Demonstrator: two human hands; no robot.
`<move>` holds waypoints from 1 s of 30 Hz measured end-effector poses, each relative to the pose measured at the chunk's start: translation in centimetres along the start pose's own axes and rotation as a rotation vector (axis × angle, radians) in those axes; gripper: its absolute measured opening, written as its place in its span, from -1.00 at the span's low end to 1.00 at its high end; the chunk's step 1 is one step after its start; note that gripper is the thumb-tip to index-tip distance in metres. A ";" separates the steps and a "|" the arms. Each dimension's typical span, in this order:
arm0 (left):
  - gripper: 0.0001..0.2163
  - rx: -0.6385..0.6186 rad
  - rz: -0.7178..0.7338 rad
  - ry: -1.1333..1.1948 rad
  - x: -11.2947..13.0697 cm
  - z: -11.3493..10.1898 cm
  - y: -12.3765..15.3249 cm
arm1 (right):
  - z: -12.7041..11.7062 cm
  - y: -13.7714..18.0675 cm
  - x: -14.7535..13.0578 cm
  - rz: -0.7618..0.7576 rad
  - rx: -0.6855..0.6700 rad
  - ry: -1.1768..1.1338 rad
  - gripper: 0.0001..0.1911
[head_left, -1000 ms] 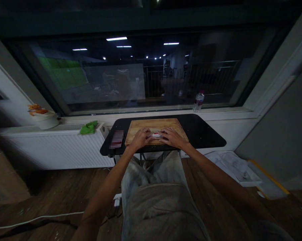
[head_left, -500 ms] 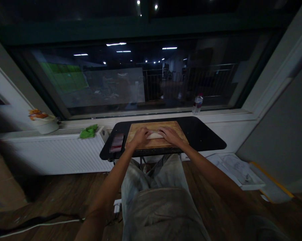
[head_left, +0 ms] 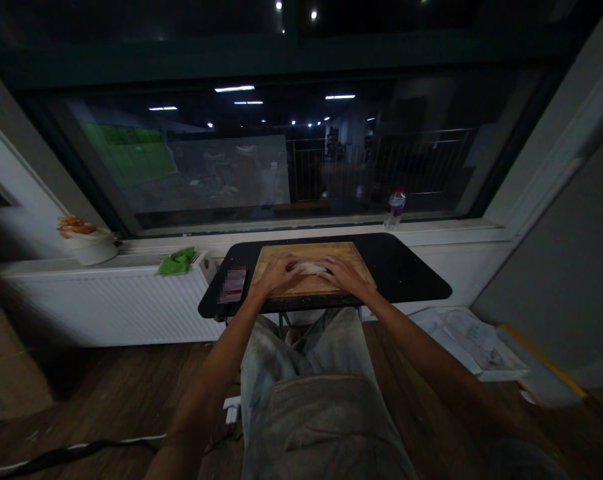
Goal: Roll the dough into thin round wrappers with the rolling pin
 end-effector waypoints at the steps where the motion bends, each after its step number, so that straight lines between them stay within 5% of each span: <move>1: -0.61 -0.027 0.016 -0.057 0.1 0.0 0.4 | 0.0 -0.1 0.0 0.002 -0.001 0.003 -0.52; 5: -0.52 -0.106 0.007 -0.178 0.2 -0.2 1.0 | -0.2 -0.2 0.1 -0.002 -0.029 0.024 -0.48; 13: -0.56 -0.289 0.043 0.006 0.7 -0.5 0.6 | -2.2 0.3 -0.6 -0.073 -0.117 -0.064 -0.54; 21: -0.51 -0.126 -0.044 -0.241 -0.4 1.0 1.4 | -1.2 -0.1 -0.3 0.026 -0.060 0.074 -0.53; 30: -0.55 -0.115 -0.026 -0.359 -0.9 2.2 -0.6 | 0.0 -2.3 2.0 0.106 -0.106 0.203 -0.51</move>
Point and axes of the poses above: each hand's wrist, its own y-axis away from the middle knuckle, its own z-axis out of the palm, x = y × z, the point moved 6 cm from there along -y, towards the middle knuckle, and after that the axes turned 3 degrees about -z, right-handed, at the moved point
